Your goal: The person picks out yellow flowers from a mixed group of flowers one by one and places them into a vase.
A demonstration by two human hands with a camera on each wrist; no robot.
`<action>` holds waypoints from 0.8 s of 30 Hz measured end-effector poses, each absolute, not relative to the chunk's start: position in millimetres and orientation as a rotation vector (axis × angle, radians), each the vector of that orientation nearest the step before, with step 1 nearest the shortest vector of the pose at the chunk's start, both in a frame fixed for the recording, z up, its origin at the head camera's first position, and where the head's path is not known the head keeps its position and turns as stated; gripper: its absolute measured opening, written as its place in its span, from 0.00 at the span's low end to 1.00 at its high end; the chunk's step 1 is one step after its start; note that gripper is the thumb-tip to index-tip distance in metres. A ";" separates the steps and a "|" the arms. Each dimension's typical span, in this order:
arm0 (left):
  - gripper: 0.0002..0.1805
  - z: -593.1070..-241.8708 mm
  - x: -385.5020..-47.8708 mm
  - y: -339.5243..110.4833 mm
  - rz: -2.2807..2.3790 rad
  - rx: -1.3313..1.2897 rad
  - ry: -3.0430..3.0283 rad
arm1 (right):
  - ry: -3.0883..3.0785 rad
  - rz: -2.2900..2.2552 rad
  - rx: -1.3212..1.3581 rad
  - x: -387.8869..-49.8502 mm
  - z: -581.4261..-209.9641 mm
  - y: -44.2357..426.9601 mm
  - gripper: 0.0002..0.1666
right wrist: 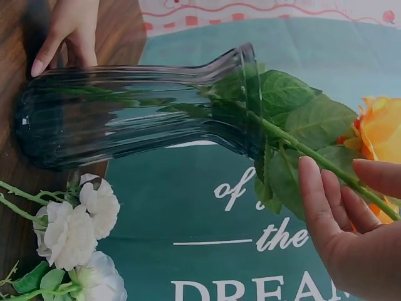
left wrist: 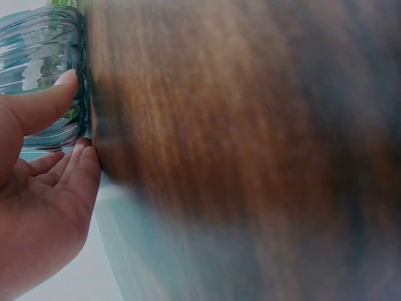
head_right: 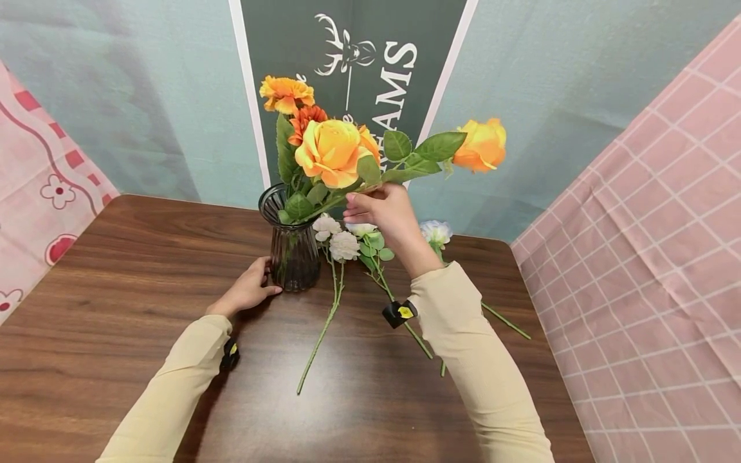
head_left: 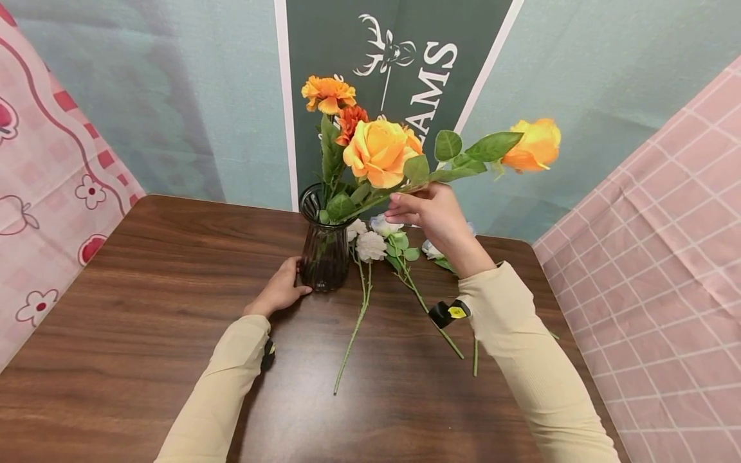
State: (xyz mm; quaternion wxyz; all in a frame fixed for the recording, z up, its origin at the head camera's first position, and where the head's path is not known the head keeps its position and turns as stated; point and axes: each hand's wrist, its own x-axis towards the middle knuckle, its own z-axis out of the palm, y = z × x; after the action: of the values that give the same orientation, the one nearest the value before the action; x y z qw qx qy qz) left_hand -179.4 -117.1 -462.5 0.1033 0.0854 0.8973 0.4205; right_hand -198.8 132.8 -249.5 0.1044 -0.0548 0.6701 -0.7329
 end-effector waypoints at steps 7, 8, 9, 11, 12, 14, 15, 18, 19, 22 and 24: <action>0.37 -463.5 -180.2 -117.6 1.230 0.258 2.664 | 1.900 -2.272 -0.172 -196.6 -248.2 143.8 0.05; 0.37 -463.4 -180.2 -117.6 1.228 0.258 2.665 | 1.885 -2.290 -0.180 -196.4 -248.5 145.0 0.04; 0.37 -463.3 -180.2 -117.6 1.226 0.258 2.666 | 1.880 -2.303 -0.190 -196.3 -248.9 145.8 0.03; 0.37 -462.7 -179.8 -117.5 1.227 0.259 2.665 | 1.883 -2.312 -0.213 -195.8 -249.5 146.6 0.01; 0.37 -462.4 -179.6 -117.4 1.230 0.261 2.665 | 1.880 -2.314 -0.227 -195.7 -249.8 146.7 0.01; 0.37 -462.0 -179.4 -117.1 1.234 0.263 2.666 | 1.876 -2.317 -0.244 -195.1 -250.1 146.1 0.02; 0.37 -461.9 -179.3 -117.1 1.236 0.265 2.667 | 1.882 -2.316 -0.251 -194.8 -250.2 145.6 0.02; 0.36 -461.9 -178.9 -117.1 1.241 0.268 2.669 | 1.876 -2.328 -0.262 -194.2 -250.6 144.6 0.01; 0.36 -461.8 -178.7 -117.0 1.243 0.266 2.669 | 1.885 -2.331 -0.261 -194.1 -250.8 144.0 0.01; 0.36 -461.7 -178.4 -116.8 1.243 0.266 2.670 | 1.901 -2.345 -0.261 -194.4 -251.7 143.1 0.02; 0.36 -461.8 -178.5 -116.7 1.243 0.266 2.671 | 1.904 -2.360 -0.262 -194.9 -252.3 142.4 0.03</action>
State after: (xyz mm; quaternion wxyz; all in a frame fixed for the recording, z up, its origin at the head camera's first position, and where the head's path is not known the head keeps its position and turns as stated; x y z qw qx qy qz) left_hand -178.5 -116.7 -461.8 0.0915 0.0896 0.8992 0.4185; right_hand -194.9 142.4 -252.3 0.0492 -0.0859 0.6248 -0.7745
